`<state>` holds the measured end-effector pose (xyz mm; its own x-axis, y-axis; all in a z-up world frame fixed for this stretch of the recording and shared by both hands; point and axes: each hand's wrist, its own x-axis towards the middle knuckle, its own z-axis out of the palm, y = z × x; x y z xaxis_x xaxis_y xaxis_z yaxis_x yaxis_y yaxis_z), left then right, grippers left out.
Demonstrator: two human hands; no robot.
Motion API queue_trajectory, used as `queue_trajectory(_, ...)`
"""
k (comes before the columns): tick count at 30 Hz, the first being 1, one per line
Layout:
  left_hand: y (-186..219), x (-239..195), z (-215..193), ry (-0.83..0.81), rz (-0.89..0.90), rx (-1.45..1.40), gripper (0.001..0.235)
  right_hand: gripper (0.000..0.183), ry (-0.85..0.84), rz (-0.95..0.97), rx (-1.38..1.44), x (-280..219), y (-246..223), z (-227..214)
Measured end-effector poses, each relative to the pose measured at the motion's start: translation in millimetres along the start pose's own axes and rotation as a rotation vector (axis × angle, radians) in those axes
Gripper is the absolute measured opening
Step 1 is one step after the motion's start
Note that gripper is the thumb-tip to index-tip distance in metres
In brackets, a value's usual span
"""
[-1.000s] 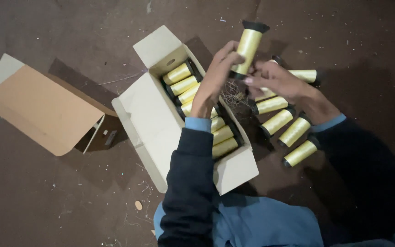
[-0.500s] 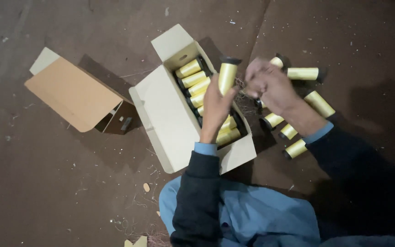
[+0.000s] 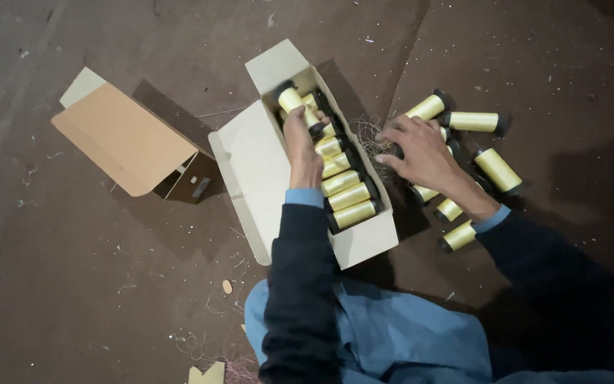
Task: The person packs spools of green and yellow thread into cardboard boxes by hand while sitting on the floor.
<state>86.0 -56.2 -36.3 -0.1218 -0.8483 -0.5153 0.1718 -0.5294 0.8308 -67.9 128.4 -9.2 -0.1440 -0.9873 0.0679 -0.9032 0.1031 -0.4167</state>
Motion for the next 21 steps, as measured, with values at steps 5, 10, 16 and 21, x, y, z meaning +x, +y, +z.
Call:
queue_trajectory(5,-51.4,57.8,19.5,0.302,0.011,-0.208,0.058,0.014,0.192,-0.127,0.079,4.0,8.9,27.5)
queue_trajectory(10,-63.9,104.9,29.8,0.437,0.008,-0.314,0.055,0.028,0.281,-0.173,0.087,1.6,2.5,36.2)
queue_trajectory(16,-68.1,110.4,20.1,0.282,0.0,-0.457,0.045,0.02,0.245,-0.148,0.123,-2.4,14.7,54.1)
queue_trajectory(21,-37.0,69.9,26.2,0.266,0.055,-0.4,0.04,0.01,0.27,-0.166,0.146,-4.6,19.3,64.3)
